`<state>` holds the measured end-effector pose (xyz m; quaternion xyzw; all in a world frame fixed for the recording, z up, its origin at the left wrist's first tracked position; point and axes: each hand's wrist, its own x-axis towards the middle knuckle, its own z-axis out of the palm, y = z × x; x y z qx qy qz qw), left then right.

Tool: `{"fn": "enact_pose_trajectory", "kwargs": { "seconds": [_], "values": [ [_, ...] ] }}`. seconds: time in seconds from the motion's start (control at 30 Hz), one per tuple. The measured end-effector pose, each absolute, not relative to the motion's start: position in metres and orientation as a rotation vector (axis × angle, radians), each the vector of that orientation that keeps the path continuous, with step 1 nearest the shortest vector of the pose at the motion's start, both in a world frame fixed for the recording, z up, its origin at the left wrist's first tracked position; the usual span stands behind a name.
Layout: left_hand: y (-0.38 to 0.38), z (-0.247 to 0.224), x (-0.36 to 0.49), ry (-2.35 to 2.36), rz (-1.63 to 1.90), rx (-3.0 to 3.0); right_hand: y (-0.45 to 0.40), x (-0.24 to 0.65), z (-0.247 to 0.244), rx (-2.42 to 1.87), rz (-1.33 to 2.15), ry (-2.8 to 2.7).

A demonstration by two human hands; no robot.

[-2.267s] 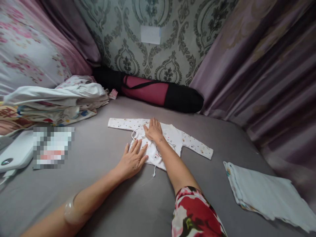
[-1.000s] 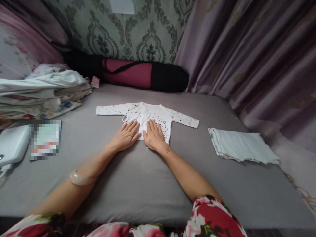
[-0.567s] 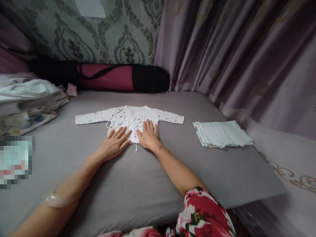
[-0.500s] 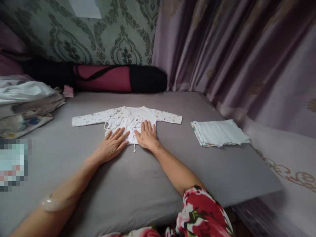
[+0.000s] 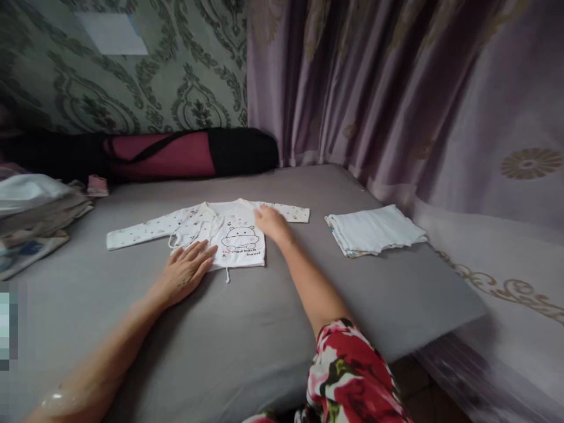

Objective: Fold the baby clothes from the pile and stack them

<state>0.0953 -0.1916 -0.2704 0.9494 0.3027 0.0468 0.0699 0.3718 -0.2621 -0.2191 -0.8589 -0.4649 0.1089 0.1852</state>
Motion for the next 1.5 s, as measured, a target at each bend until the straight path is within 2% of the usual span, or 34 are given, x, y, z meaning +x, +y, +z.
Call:
{"fn": "enact_pose_trajectory", "kwargs": {
  "seconds": [0.13,0.23,0.37,0.6,0.83,1.03,1.17,1.33,1.5],
  "values": [
    [-0.183,-0.244,0.115,0.900,0.182,2.827,-0.276,0.434,-0.208,-2.531,0.152,-0.821],
    [-0.175,-0.227,0.141,0.777,0.301,2.815,-0.284,0.453,-0.226,-2.596,0.142,-0.579],
    [-0.160,-0.223,0.190,0.629,0.329,2.719,-0.284,0.462,-0.252,-2.554,0.110,-0.536],
    [-0.139,-0.255,0.274,0.570,0.384,2.594,-0.280,0.492,-0.259,-2.513,0.265,-0.515],
    [-0.134,-0.301,0.295,0.411,0.555,2.619,-0.269,0.493,-0.260,-2.178,0.194,-0.505],
    [-0.130,-0.306,0.294,0.449,0.336,2.760,-0.270,0.486,-0.258,-2.151,0.227,-0.387],
    [-0.124,-0.301,0.296,0.449,0.185,2.810,-0.265,0.484,-0.250,-1.927,0.292,-0.317],
    [-0.123,-0.277,0.296,0.488,0.003,2.820,-0.246,0.468,-0.235,-1.650,0.382,-0.296],
    [-0.123,-0.255,0.304,0.506,-0.126,2.803,-0.229,0.441,-0.226,-1.552,0.457,-0.405]
  ]
}}
